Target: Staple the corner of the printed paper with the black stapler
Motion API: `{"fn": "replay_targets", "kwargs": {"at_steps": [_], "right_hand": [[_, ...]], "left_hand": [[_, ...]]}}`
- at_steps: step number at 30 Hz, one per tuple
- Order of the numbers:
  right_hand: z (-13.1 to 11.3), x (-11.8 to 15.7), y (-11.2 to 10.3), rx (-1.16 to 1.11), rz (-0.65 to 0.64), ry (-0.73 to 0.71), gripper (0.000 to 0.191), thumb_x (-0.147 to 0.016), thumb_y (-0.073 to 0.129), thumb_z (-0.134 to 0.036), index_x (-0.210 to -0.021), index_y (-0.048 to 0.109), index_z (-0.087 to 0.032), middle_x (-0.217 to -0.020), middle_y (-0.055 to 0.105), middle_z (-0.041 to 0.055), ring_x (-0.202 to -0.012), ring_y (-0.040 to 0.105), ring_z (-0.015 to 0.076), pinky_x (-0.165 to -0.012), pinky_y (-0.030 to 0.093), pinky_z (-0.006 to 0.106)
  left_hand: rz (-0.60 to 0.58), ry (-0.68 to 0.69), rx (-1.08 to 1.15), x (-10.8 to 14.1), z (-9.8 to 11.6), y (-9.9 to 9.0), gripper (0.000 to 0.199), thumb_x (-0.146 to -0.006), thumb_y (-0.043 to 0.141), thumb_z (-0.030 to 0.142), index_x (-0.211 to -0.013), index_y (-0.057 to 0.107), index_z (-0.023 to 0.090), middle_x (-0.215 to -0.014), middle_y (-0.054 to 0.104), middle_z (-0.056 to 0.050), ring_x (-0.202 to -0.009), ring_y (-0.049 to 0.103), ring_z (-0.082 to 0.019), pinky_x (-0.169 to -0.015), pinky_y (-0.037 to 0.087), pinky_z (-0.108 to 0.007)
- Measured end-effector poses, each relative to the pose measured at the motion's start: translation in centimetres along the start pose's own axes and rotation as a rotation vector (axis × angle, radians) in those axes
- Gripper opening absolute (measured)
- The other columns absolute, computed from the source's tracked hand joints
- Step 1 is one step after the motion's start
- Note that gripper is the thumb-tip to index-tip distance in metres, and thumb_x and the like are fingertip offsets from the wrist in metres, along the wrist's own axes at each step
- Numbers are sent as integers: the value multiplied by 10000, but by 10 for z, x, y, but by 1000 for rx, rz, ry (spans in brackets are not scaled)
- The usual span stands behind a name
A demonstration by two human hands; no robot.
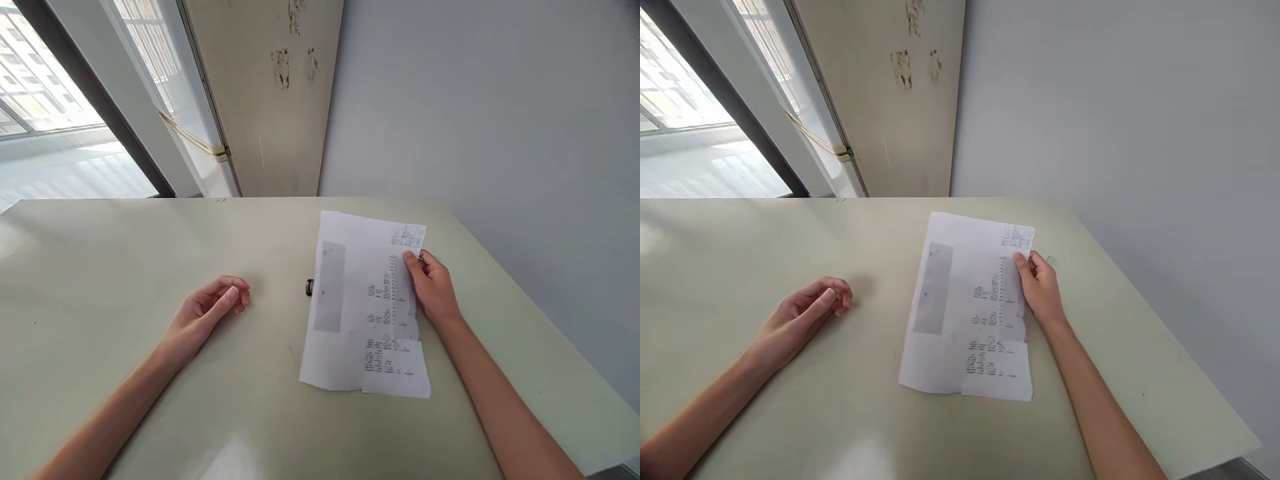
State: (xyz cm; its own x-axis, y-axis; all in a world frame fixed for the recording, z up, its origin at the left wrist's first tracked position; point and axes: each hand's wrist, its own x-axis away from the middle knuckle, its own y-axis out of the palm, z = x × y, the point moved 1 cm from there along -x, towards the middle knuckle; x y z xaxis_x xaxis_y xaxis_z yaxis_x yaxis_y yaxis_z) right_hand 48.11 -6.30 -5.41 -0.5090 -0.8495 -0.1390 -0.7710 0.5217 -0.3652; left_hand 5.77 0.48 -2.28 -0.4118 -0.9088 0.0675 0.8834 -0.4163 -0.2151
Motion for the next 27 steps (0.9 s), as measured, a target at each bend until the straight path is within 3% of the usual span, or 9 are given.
{"fn": "replay_targets", "kwargs": {"at_steps": [2, 4, 7, 9, 12, 14, 17, 23, 27], "right_hand": [[3, -7, -10, 43, 46, -4, 431, -935, 634, -645, -968, 687, -218, -815, 696, 26, -702, 620, 194, -606, 502, 310], [2, -8, -18, 138, 143, -55, 466, -917, 670, -608, -1161, 678, -211, -1053, 743, 91, -878, 682, 240, -740, 553, 377], [-8, -2, -21, 337, 264, -206, 558, -900, 696, -561, -1332, 614, -218, -1329, 674, 158, -1106, 666, 297, -885, 548, 470], [-16, 4, -18, 364, 174, -249, 446, -928, 672, -543, -1252, 668, -237, -1294, 700, 136, -1105, 668, 293, -876, 549, 459], [-32, 15, -8, 278, -78, -209, 314, -977, 632, -528, -1124, 727, -268, -1169, 760, 82, -981, 688, 250, -789, 569, 394], [-44, 24, -1, 241, -201, -224, 302, -992, 623, -523, -1139, 725, -280, -1196, 755, 72, -963, 678, 241, -782, 580, 383], [-65, 39, 9, 248, -332, -329, 305, -1016, 601, -506, -1222, 692, -301, -1287, 713, 67, -1063, 668, 254, -892, 588, 425], [-94, 47, 39, 535, -400, -572, 377, -1008, 645, -419, -1370, 615, -315, -1469, 587, 84, -1428, 491, 326, -1123, 495, 551], [-101, 38, 64, 742, -391, -753, 131, -974, 707, -281, -1085, 738, -220, -1453, 590, 146, -1500, 394, 400, -1129, 458, 616]], "left_hand": [[2, -3, -4, 0, 0, 0, 352, -978, 619, 596, -996, 706, 255, -912, 667, -32, -830, 565, -185, -776, 474, -269], [3, -11, -19, 0, 1, 0, 349, -976, 622, 595, -1003, 711, 259, -915, 671, -32, -831, 567, -187, -778, 476, -269], [2, -25, -50, -1, 2, 1, 355, -964, 631, 603, -1001, 714, 261, -905, 675, -33, -831, 577, -189, -770, 484, -265], [3, -29, -75, 0, 3, 1, 364, -955, 637, 614, -994, 713, 260, -891, 674, -32, -822, 580, -188, -751, 486, -259], [2, -39, -103, 0, 4, 0, 370, -941, 650, 620, -1003, 707, 260, -887, 679, -31, -818, 589, -186, -720, 487, -248], [-9, -52, -116, 0, 5, 0, 373, -934, 658, 621, -1018, 703, 261, -894, 685, -29, -825, 598, -183, -709, 488, -238], [-18, -77, -136, 0, 7, 0, 388, -929, 657, 628, -1021, 701, 254, -908, 692, -29, -827, 602, -179, -696, 489, -228], [-29, -90, -139, -1, 9, 2, 424, -908, 673, 643, -1024, 700, 236, -913, 686, -40, -812, 607, -183, -670, 489, -233], [-38, -92, -109, 0, 11, 4, 415, -912, 680, 632, -1027, 692, 233, -884, 657, -28, -782, 582, -167, -652, 469, -221]]}}
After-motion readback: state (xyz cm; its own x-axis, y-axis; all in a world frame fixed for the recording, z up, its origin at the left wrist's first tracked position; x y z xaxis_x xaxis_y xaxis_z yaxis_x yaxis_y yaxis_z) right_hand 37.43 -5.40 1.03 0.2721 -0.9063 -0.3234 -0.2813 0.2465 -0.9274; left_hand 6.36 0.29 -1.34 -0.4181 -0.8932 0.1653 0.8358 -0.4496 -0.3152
